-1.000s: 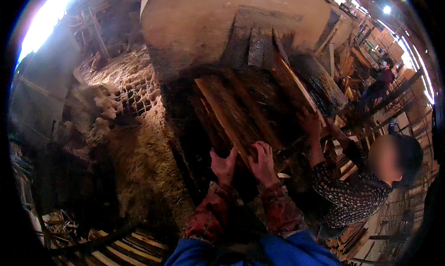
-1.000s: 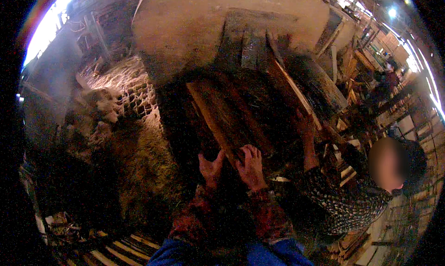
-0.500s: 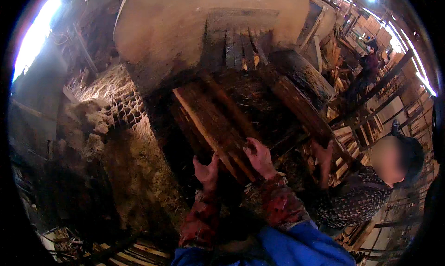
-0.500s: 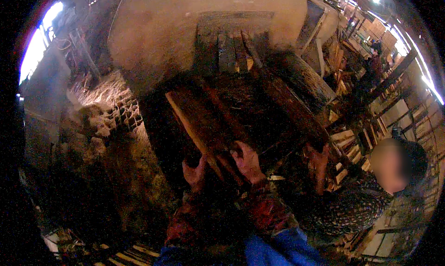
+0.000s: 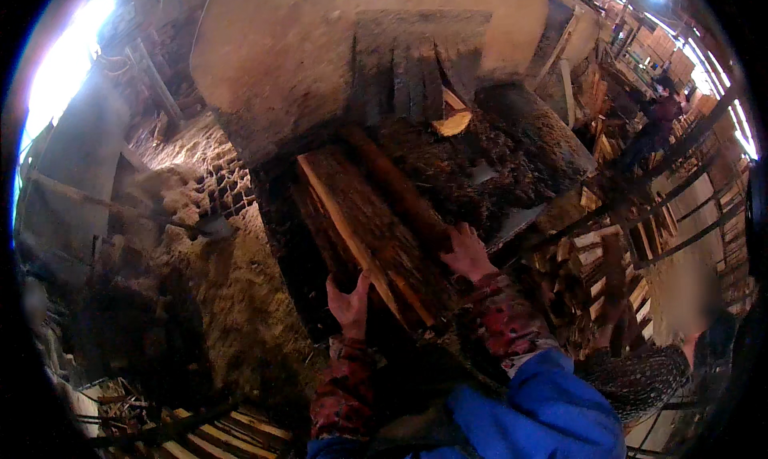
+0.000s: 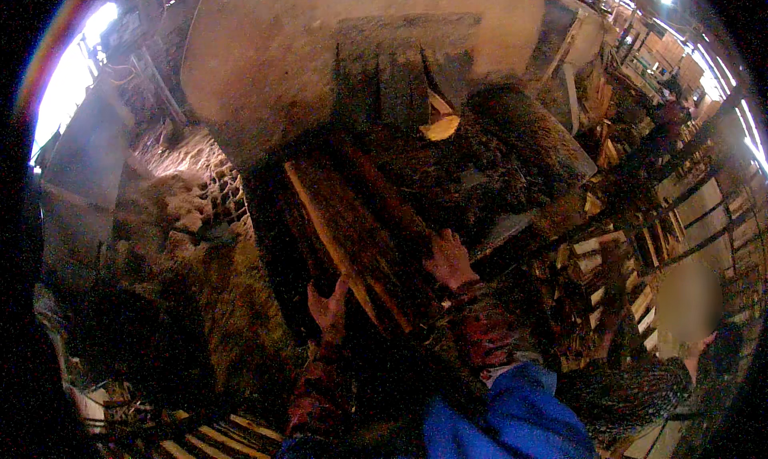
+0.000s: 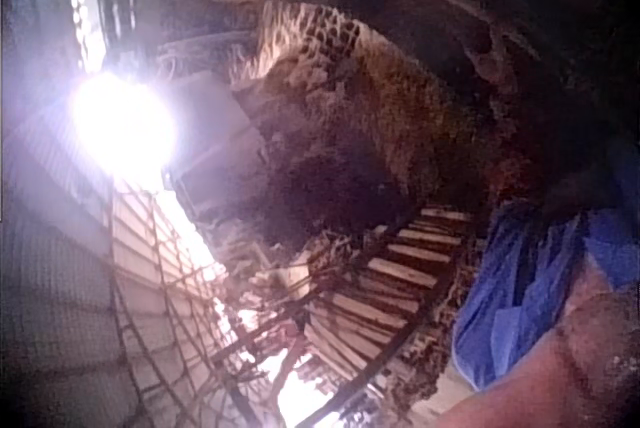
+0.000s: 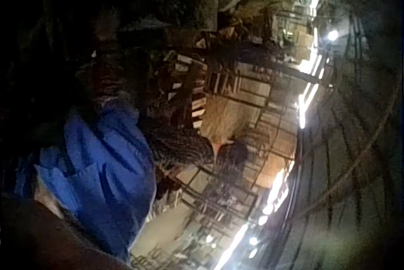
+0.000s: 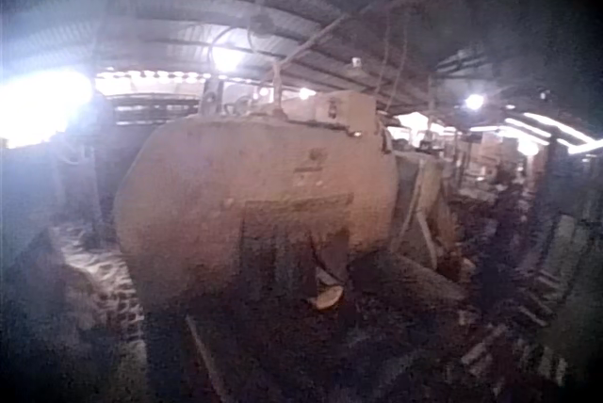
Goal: The person picks up split wooden planks from a pile and stacks them onto a metal rack. The person repeatedly lifts the wood and places it in a neat arrangement on the rack.
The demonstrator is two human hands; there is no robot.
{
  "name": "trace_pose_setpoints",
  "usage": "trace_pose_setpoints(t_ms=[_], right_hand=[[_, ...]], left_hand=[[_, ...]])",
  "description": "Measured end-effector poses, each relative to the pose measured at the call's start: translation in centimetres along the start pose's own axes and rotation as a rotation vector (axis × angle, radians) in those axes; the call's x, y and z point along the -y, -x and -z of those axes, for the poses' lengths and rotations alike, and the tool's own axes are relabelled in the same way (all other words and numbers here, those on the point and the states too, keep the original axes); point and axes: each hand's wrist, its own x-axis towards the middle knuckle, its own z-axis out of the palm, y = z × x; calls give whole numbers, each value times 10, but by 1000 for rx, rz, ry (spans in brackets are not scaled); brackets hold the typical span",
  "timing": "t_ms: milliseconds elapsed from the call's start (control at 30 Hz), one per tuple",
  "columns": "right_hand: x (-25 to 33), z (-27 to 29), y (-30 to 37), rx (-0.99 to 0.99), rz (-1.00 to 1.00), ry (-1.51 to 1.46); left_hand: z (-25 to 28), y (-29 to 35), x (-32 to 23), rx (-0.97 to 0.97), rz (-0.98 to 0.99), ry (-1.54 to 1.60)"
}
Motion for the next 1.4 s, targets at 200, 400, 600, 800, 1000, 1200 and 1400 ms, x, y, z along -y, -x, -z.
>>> trace_pose_setpoints(t_ms=[200,400,600,800,1000,1200,1400], right_hand=[[-40,2,43,-259,190,95],[-17,31,80,102,-35,-141],[-50,20,71,421,-330,-520],[-17,42,85,307,-361,-930],[86,72,96,2,-107,-735],[134,82,86,52,-13,-406],[143,50,89,-109,66,-365]], left_hand=[[-11,14,-15,21,24,179],[-10,19,-16,-78,-14,63],[-13,16,-14,-159,-20,-106],[-24,26,-44,-120,-23,-71],[-10,9,11,-226,64,-141],[-24,29,-36,-213,-204,-306],[-21,25,-46,-159,104,-427]])
